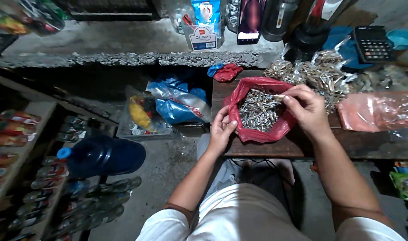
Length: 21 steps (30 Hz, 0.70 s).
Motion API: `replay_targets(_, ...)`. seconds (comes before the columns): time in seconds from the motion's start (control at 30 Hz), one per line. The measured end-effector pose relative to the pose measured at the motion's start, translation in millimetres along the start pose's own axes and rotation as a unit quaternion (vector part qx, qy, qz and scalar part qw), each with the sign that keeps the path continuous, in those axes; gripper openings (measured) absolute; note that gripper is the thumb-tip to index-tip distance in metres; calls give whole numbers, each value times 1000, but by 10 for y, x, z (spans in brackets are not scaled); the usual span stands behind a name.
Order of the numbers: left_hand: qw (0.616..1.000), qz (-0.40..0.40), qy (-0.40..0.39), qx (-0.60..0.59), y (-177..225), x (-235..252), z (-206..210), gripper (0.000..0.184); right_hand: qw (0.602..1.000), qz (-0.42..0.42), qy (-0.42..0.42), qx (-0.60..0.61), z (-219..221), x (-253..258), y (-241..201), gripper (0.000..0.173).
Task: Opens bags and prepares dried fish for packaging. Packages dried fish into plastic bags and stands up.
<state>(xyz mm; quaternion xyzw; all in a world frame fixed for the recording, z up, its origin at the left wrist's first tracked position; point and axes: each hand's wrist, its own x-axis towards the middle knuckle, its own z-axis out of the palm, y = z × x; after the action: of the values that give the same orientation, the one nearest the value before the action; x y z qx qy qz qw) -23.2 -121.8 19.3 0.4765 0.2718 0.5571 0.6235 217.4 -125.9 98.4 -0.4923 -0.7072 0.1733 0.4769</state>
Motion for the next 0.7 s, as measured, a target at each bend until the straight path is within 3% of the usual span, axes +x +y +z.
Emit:
replay_targets(0.17,998,13,-22,64,36,70,-293,39,976,3,209,58,-98,-296,326,20)
replay_targets(0.27,993,26,44,108,15,265,-549,36,934,130,281,178,-18,-548,467,20)
replay_targets(0.43,965,3,169,199,31,830,-726,37,880,220,319,276,165,-811,665,28)
replay_targets(0.7,933,-77,179,302,-173,1823,-805,48,886,239,308,249,197,-810,638,23)
